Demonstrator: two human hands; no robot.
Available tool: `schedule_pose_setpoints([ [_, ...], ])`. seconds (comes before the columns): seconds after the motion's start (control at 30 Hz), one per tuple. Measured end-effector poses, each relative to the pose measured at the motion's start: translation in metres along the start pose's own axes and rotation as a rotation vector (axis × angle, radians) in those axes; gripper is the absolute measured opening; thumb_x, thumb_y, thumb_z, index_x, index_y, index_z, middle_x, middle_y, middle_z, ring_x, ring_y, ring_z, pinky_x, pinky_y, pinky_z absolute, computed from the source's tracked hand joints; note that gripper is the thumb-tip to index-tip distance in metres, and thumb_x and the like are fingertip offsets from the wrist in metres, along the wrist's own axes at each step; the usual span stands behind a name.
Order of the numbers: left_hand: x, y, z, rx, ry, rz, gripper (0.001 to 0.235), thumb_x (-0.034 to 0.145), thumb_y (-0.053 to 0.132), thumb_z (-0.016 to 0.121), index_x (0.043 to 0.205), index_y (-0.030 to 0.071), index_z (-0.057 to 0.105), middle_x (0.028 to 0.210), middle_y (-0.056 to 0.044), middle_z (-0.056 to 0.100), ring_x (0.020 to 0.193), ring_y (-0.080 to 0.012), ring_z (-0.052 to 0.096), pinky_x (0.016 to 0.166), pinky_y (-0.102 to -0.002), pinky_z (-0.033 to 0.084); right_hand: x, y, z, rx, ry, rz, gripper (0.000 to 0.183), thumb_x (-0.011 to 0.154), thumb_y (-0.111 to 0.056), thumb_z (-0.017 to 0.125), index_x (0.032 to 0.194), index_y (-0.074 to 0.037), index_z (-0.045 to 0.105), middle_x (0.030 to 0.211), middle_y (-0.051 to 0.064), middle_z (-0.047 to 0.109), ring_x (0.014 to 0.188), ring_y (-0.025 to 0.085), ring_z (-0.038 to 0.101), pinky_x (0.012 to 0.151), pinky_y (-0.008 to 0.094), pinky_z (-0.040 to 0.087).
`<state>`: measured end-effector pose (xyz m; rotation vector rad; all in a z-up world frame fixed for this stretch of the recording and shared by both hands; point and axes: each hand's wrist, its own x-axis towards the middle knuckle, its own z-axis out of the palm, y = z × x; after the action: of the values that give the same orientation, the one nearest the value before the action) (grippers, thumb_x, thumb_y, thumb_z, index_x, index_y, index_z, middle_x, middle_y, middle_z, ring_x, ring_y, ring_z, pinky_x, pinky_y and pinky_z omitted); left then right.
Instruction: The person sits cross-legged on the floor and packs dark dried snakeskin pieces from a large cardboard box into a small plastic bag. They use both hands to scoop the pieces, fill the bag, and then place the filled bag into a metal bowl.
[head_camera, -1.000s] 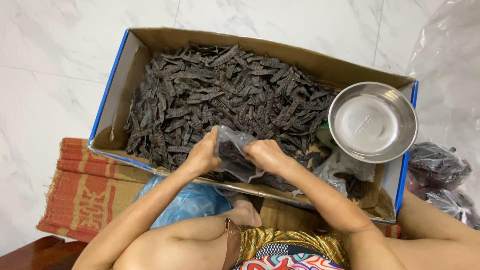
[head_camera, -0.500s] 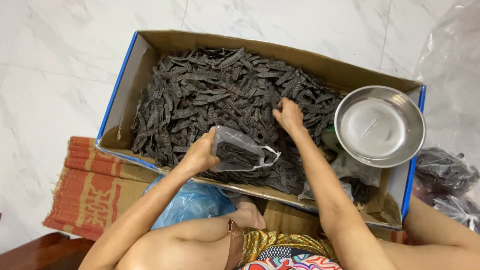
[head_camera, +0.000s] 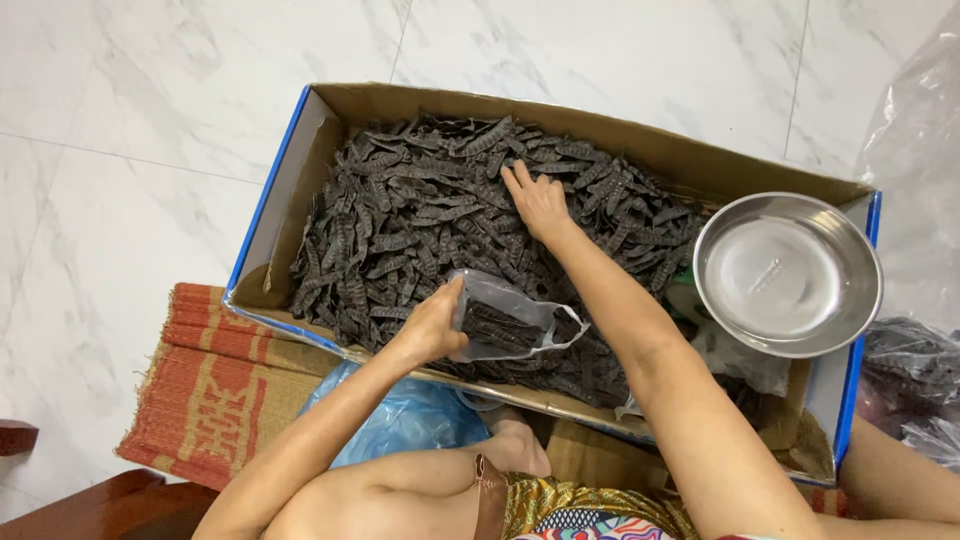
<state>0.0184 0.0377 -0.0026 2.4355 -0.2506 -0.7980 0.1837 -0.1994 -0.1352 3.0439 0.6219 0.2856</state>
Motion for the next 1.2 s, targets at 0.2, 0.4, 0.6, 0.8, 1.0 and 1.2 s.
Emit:
schedule_pose_setpoints([
  [0.2,-0.002,0.003,-0.002,-0.016,0.010,0.009,0.105,0.066,0.010,0.082,0.154,-0.004,0.027,0.155,-0.024,0.041,0.144,-0.0359,0.041,0.117,-0.038,0.036,-0.017,0.018,0.043,0.090,-0.141,-0.001,0.029,0.085,-0.009,0.069,0.114,-0.010,0.065,0.112,0.011,0.064,0.085,0.029,0.074,0.066,0.043,0.058],
  [0.4,-0.002,0.003,0.000,-0.087,0.037,0.033,0.104,0.068,0.009,0.079,0.156,-0.004,0.026,0.153,-0.025,0.045,0.142,-0.0371,0.045,0.116,-0.038,0.039,-0.067,0.032,-0.012,0.355,0.065,0.062,0.020,0.079,-0.006,0.070,0.099,-0.008,0.068,0.095,0.015,0.069,0.082,0.037,0.071,0.066,0.048,0.056],
  [0.6,0.005,0.001,0.007,-0.112,0.077,0.110,0.107,0.065,0.007,0.082,0.155,-0.005,0.025,0.158,-0.026,0.036,0.145,-0.0373,0.039,0.117,-0.037,0.035,-0.097,0.043,-0.142,1.221,-0.116,0.361,0.019,0.089,-0.015,0.076,0.103,-0.004,0.069,0.078,0.008,0.070,0.063,0.015,0.065,0.058,0.031,0.052],
  [0.8,0.005,0.006,0.004,-0.086,0.054,0.068,0.108,0.066,0.008,0.083,0.156,-0.001,0.024,0.159,-0.023,0.036,0.144,-0.0361,0.040,0.117,-0.037,0.036,-0.128,0.015,-0.201,1.765,-0.448,0.309,0.018,0.086,-0.015,0.077,0.099,-0.004,0.071,0.072,0.001,0.069,0.054,0.005,0.059,0.051,0.022,0.050],
  [1.0,-0.004,0.021,-0.003,-0.008,-0.024,0.059,0.105,0.064,0.008,0.083,0.154,0.002,0.031,0.151,-0.020,0.049,0.133,-0.0387,0.055,0.109,-0.041,0.046,-0.143,-0.060,-0.131,1.592,-0.693,0.247,0.031,0.087,-0.016,0.076,0.112,-0.001,0.067,0.072,0.004,0.066,0.056,0.009,0.061,0.051,0.026,0.051],
  [1.2,-0.007,0.010,0.000,0.189,-0.011,0.164,0.112,0.067,0.011,0.085,0.156,-0.003,0.019,0.151,-0.029,0.041,0.117,-0.0476,0.060,0.096,-0.048,0.051,-0.143,-0.064,-0.106,1.057,-0.400,0.191,0.033,0.088,-0.013,0.076,0.117,-0.001,0.066,0.075,0.008,0.069,0.058,0.013,0.065,0.057,0.030,0.048],
])
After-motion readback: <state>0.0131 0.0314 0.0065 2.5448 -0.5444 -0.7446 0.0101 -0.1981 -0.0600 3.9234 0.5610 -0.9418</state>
